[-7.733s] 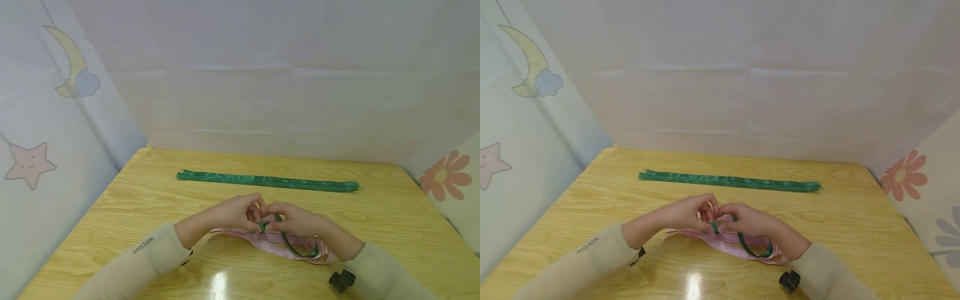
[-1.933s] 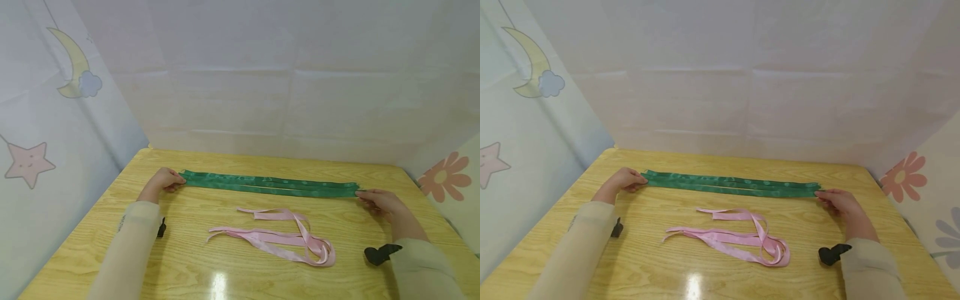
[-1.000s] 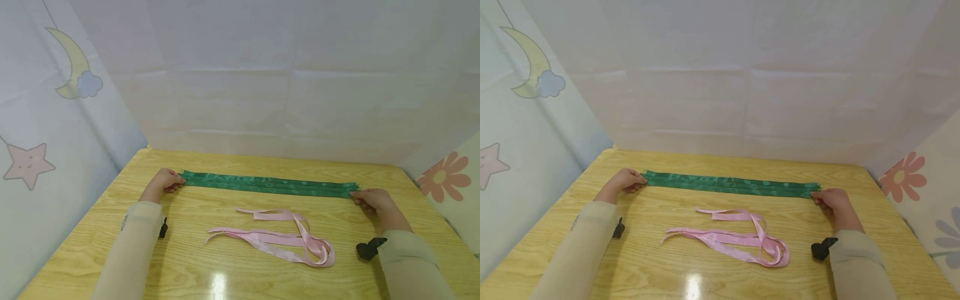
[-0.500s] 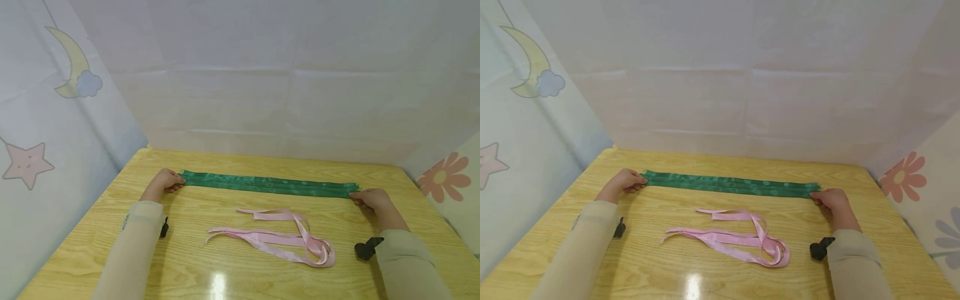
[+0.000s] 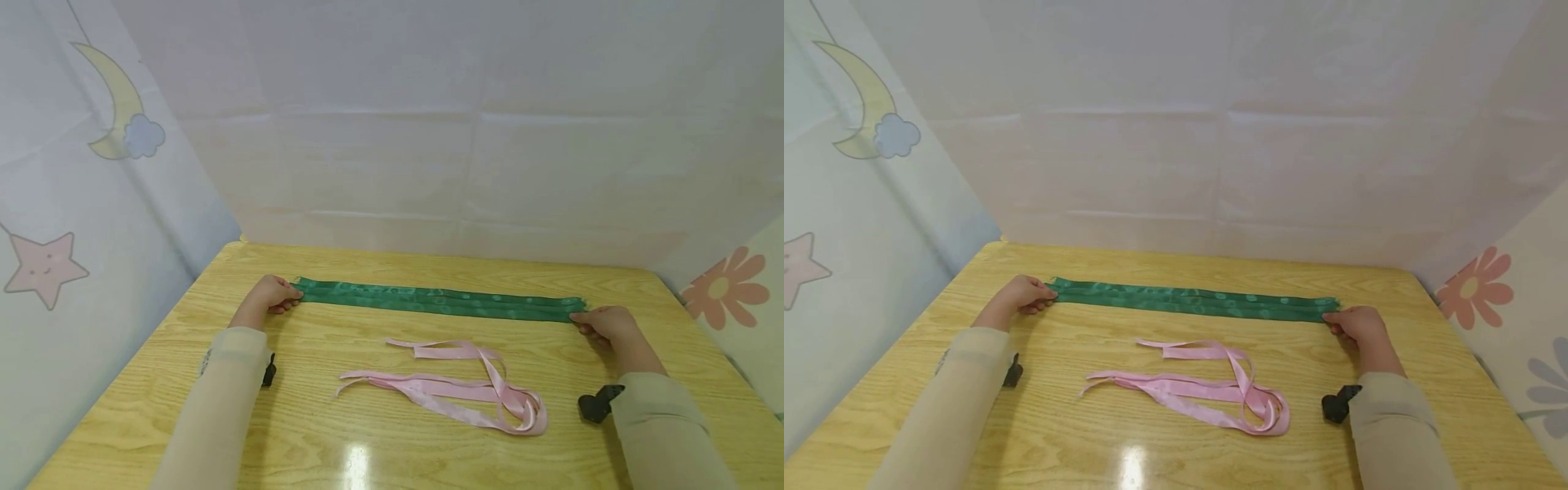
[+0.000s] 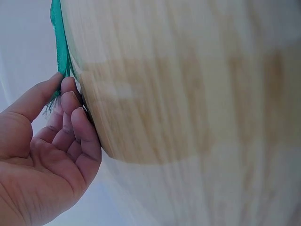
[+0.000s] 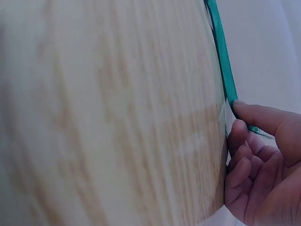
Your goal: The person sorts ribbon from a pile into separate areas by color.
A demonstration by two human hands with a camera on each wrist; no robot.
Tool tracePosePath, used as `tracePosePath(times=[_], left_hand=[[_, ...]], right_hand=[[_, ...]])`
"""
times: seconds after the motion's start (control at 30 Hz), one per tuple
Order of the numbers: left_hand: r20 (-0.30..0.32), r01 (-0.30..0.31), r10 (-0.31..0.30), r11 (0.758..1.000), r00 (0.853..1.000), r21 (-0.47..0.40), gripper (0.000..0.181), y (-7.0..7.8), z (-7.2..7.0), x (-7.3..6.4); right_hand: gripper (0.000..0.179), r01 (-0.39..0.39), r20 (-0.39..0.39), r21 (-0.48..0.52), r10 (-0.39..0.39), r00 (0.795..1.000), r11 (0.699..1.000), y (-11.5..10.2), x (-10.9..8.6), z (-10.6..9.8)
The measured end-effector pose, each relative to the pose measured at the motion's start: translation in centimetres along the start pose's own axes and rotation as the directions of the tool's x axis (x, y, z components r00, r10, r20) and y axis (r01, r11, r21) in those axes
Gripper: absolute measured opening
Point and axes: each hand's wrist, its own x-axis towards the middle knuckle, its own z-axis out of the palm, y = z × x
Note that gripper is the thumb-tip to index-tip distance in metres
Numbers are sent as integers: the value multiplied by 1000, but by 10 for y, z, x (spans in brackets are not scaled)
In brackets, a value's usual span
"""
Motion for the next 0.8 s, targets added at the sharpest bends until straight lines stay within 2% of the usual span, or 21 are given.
tracePosePath(times=[0.17,0.33,0.57,0.63,0.7,0.8], left_hand=[[21,-2,2,1000,1000,16,19,1,-1,0],[-6,7,-7,1000,1000,11,18,0,1,0],[-6,-9,9,999,1000,-31,19,-2,0,-1],[-4,-4,4,999,1000,-54,20,-1,-1,-2],[3,-4,4,997,1000,-82,20,-1,-2,-3],[8,-32,33,991,999,-126,28,4,-2,-6]], right_hand=[[26,-5,2,8,5,1000,1000,0,0,0],[32,1,-6,12,-1,1000,1000,0,0,0],[62,-15,14,48,15,1000,999,-2,-4,-1],[68,-42,13,80,41,999,996,-3,-5,-3],[81,-81,10,147,81,997,986,-5,-7,-5],[98,-148,-13,273,157,987,951,-8,-11,-9]])
